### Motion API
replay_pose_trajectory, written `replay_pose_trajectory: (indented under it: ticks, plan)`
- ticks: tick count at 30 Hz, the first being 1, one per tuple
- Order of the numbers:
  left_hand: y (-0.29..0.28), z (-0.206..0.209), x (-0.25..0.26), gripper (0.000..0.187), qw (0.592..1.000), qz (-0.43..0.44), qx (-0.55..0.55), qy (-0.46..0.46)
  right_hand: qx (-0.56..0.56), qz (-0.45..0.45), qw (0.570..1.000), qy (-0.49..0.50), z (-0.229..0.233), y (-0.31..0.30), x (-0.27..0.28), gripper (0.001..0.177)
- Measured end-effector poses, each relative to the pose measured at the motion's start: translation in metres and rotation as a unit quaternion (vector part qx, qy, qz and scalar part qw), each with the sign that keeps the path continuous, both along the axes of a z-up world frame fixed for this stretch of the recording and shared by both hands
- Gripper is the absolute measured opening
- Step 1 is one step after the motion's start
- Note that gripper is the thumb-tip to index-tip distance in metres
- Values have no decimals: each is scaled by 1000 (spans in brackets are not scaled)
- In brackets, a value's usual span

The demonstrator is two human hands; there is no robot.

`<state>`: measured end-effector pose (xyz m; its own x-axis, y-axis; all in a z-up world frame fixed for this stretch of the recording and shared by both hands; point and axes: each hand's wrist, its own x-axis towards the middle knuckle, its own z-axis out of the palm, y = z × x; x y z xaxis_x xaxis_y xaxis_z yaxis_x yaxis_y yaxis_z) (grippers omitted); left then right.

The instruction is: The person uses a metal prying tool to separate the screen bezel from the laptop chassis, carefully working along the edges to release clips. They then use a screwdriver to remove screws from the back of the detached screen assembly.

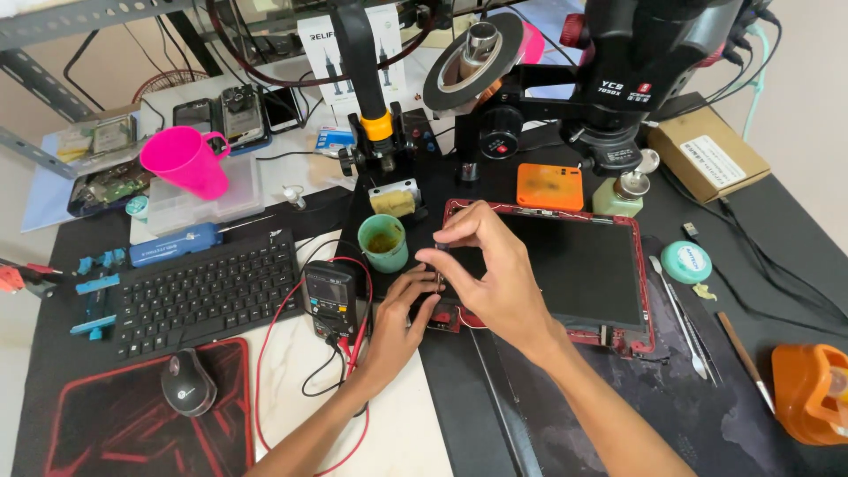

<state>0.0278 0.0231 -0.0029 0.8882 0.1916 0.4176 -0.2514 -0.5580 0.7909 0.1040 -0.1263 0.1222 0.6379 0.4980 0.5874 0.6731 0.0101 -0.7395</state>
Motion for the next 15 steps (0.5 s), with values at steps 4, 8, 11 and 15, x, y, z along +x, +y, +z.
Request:
replay_pose_trajectory:
  ticks: [4, 8, 11, 15]
  plan:
    - [2, -4, -1, 18, 999, -7, 9, -41, 19, 27, 997, 72, -7, -3, 4, 21]
    - [2, -6, -1, 17, 999, -9, 3, -51, 60, 74, 991, 99, -4, 0, 3, 23]
    - [3, -3, -1, 18, 999, -10, 3, -50, 69, 60, 994, 60, -9, 1, 4, 28]
    - [2, -4, -2, 19, 999, -12, 6, -49, 68, 42, 995, 61, -17, -1, 8, 28]
